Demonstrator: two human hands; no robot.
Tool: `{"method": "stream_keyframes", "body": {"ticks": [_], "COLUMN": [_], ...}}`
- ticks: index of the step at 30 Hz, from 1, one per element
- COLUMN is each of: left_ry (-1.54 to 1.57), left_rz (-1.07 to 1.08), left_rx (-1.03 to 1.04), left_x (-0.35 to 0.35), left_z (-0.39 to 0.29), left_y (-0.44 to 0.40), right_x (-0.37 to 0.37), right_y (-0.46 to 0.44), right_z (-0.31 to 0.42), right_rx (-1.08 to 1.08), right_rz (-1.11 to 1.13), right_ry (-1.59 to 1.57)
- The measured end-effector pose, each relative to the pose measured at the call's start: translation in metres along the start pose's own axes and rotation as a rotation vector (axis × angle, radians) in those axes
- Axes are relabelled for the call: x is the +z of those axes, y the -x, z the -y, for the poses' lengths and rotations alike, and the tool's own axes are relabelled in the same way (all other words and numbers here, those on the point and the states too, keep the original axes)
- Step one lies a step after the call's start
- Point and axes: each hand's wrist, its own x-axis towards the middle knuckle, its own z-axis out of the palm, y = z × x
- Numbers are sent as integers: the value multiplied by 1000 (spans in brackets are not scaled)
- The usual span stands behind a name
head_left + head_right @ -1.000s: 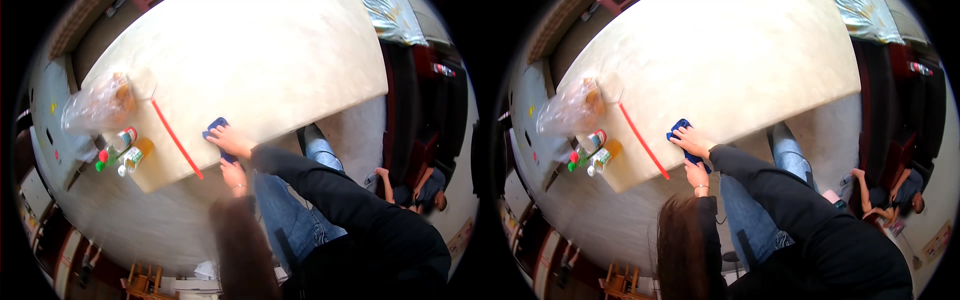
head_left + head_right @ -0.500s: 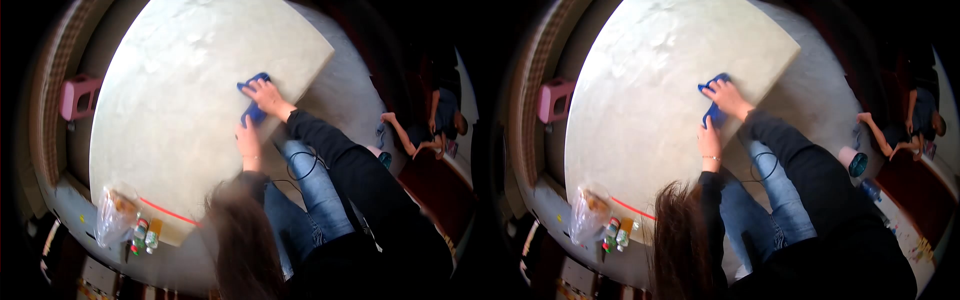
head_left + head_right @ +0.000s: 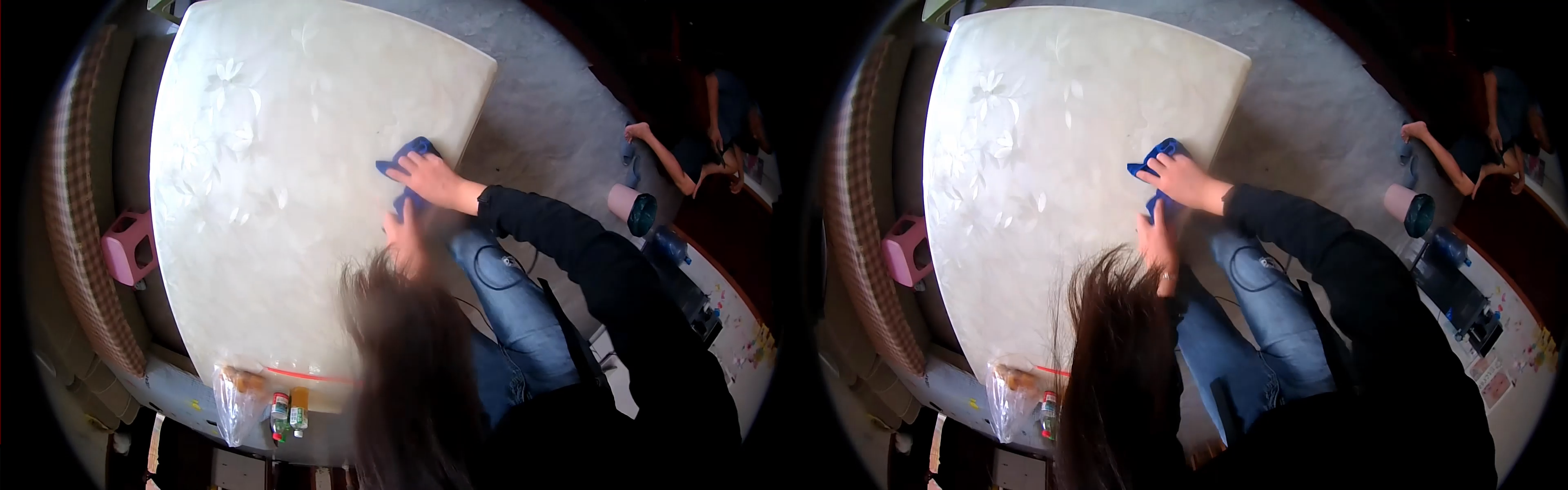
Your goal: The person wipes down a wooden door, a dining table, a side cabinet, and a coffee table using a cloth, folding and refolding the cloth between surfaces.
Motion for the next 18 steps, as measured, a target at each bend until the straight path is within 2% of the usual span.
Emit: {"method": "stream_keyframes", "body": {"ticks": [2,3,4,6,8,10,14,16,18], "left_ry": [-377,-389,-423,-316,-349,-367,-370,-302,-409], "left_rz": [22,66,45,-65,-177,-223,-259,-228,-206], "left_rx": [313,244,289,405,479,466,435,375,301], "left_x": [-14,-14,-19,-24,-23,-24,-23,-17,-2], "left_z": [1,-1,-6,-27,-36,-43,-39,-20,5], "left_y": [17,8,-11,-51,-86,-97,-78,-49,-11], "right_x": [-2,-2,-3,-7,-7,-9,-10,-17,-21], "right_y": [-12,-20,-33,-64,-91,-111,-103,-71,-26], "right_z": [-24,-33,-38,-44,-47,-50,-41,-15,12], "right_rx": [-133,-124,-119,34,170,275,342,464,472], "right_rz": [41,23,7,-60,-102,-108,-142,-56,6], "right_ry": [-54,-36,-19,67,68,47,-96,-250,-341]}}
